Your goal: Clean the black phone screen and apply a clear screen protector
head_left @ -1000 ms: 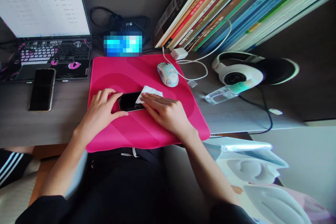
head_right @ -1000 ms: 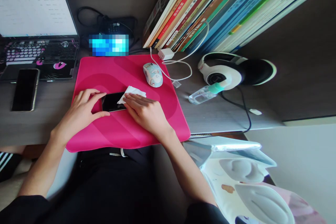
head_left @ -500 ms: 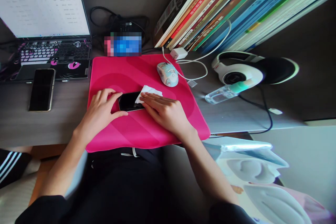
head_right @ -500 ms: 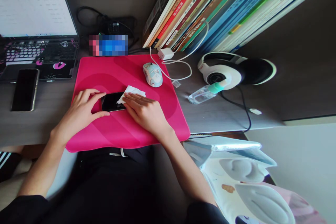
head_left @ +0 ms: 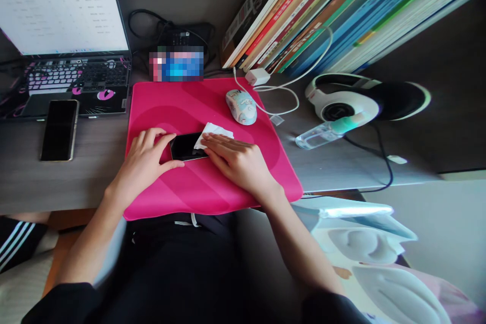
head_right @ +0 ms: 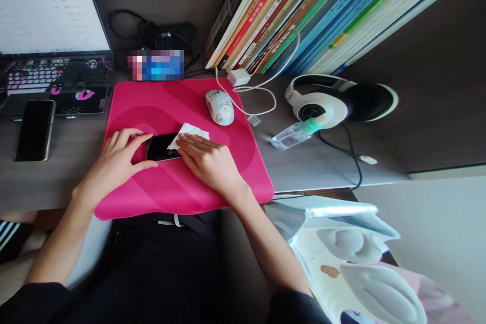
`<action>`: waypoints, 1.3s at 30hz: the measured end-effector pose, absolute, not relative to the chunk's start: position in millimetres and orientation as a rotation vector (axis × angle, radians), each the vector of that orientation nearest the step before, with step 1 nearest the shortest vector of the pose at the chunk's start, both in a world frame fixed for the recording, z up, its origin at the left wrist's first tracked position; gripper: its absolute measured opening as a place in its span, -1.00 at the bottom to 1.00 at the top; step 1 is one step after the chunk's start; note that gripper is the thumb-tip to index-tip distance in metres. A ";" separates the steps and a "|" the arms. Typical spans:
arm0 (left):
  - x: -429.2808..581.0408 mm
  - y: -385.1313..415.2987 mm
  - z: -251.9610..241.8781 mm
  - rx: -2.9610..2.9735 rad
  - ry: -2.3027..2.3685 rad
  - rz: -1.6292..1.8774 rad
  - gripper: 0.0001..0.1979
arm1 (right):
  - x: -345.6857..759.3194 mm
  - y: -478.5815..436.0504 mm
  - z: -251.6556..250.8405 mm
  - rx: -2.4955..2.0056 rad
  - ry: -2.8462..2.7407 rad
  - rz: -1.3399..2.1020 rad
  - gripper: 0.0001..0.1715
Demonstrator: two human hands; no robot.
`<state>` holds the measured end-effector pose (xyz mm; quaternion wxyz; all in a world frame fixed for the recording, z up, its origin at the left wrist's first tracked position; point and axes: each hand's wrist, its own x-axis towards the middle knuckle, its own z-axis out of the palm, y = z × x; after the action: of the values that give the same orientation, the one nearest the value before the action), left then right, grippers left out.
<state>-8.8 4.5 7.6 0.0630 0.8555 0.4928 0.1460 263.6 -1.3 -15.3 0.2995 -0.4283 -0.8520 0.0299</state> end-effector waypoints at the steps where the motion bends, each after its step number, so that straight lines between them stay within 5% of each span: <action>1: -8.8 4.6 7.7 2.587 1.488 0.441 -0.33 | 263.6 -1.3 -15.3 -1.141 -2.262 0.085 -0.63; 39: -7.6 3.8 9.7 2.591 1.495 0.435 -0.33 | 261.9 -1.6 -15.3 -1.113 -2.249 0.063 -0.65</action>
<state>-7.6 3.8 9.7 0.0594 0.8556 0.4938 0.1438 261.9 -1.6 -15.3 0.3104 -0.4215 -0.8517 0.0237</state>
